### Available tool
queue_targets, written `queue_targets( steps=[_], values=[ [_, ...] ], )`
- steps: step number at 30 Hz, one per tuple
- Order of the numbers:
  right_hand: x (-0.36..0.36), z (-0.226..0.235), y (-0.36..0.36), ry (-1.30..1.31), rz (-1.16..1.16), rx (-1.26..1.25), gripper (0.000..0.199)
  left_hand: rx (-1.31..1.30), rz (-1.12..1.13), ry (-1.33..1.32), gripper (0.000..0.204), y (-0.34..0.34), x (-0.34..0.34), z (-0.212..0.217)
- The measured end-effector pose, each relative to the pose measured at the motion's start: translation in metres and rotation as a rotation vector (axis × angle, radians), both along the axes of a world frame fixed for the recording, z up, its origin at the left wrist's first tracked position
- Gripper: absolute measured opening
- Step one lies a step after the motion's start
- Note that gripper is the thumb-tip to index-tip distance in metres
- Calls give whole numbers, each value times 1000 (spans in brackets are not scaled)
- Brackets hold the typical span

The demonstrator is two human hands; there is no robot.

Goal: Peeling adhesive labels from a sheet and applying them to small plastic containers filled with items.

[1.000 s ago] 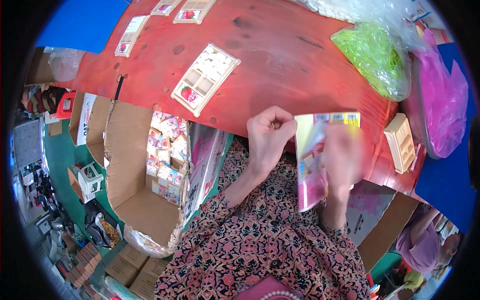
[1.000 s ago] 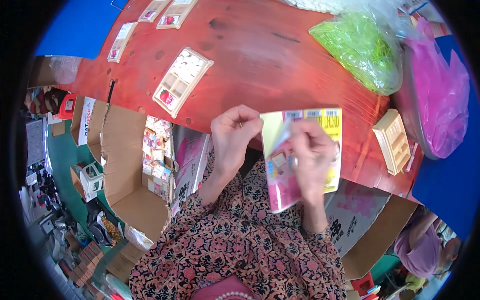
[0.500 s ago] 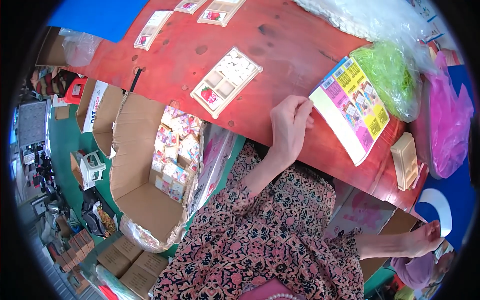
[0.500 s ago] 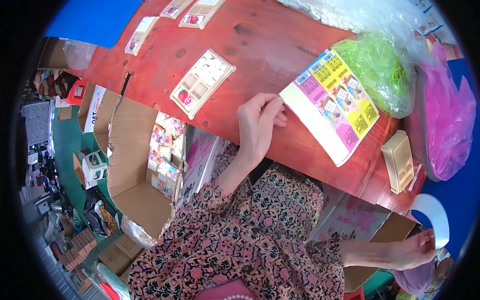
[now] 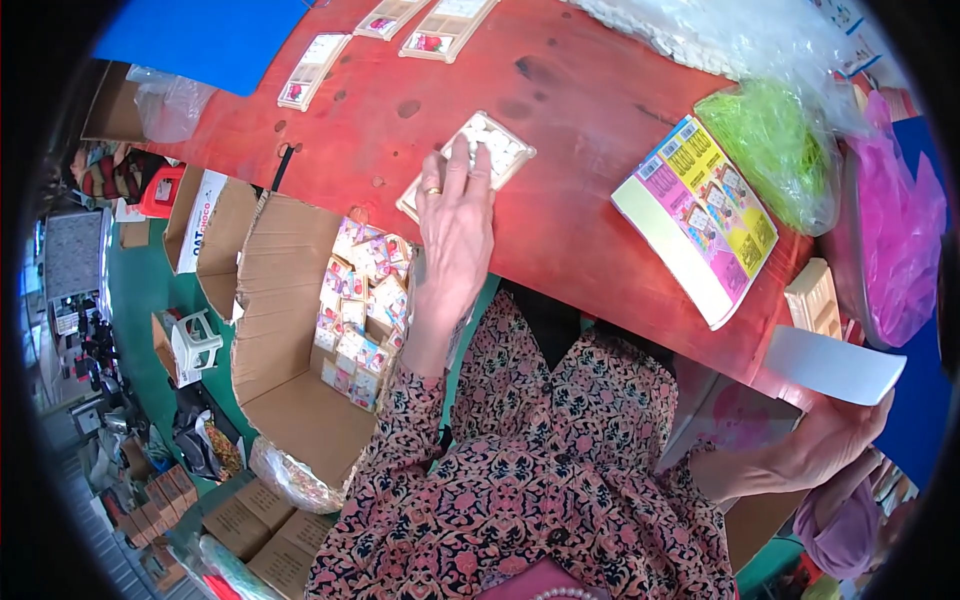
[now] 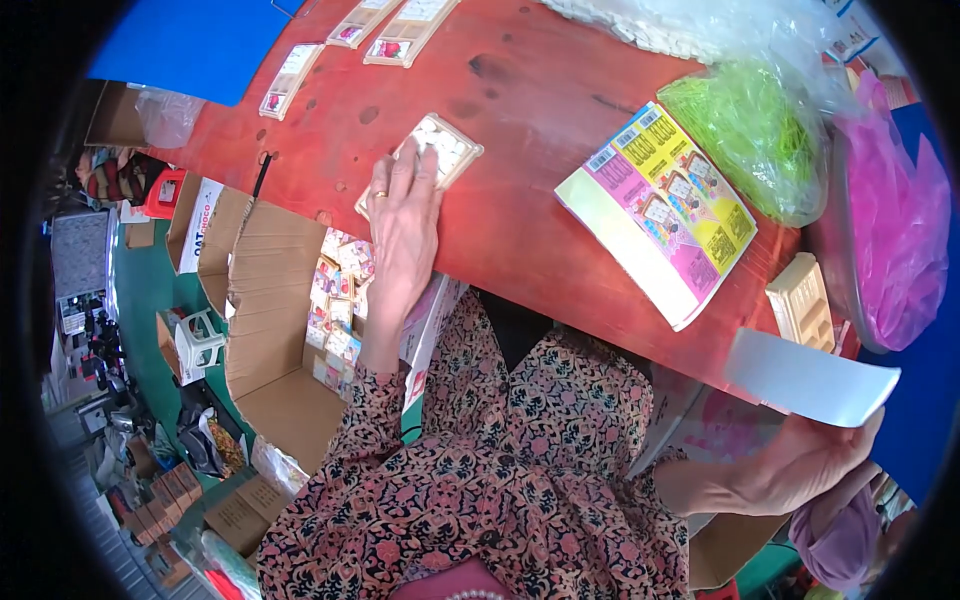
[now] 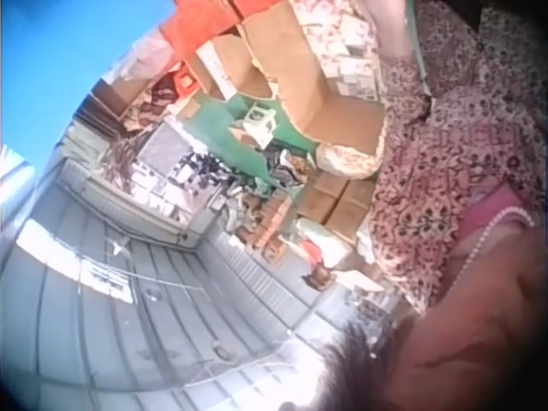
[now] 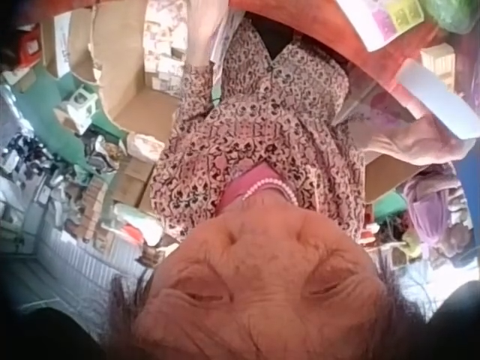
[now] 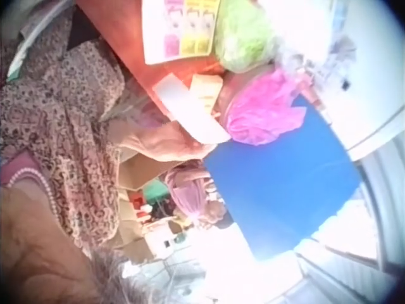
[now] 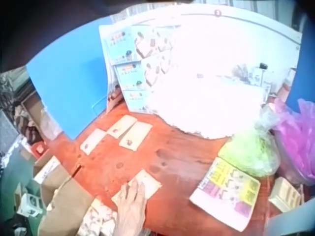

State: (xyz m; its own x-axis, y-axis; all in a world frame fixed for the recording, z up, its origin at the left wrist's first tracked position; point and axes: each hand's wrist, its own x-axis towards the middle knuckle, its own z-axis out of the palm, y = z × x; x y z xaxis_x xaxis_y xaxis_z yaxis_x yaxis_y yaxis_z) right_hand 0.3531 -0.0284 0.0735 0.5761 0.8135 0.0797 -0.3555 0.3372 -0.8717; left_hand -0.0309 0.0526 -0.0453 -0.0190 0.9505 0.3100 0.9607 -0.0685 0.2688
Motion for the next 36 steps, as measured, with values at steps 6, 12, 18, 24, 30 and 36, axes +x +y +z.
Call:
queue_targets(
  steps=[6,12,18,24,30,36],
  values=[
    [-63,-4,15,-120,29,10,32,-75,93,-85,41,-10,43,21],
    [-121,19,43,-460,363,-112,6,-7,-130,-513,46,-38,48,53],
    [-185,-5,50,-885,640,5,11,-473,-526,-1477,74,-79,57,86],
    [-184,-27,54,-639,1015,-39,30,-246,16,-1757,27,-82,56,66],
    [-194,-50,36,-290,1070,-340,42,16,106,-1910,21,-63,44,57],
    [-205,-54,49,-417,913,-481,33,262,232,-1794,8,-42,19,40]
  ],
)
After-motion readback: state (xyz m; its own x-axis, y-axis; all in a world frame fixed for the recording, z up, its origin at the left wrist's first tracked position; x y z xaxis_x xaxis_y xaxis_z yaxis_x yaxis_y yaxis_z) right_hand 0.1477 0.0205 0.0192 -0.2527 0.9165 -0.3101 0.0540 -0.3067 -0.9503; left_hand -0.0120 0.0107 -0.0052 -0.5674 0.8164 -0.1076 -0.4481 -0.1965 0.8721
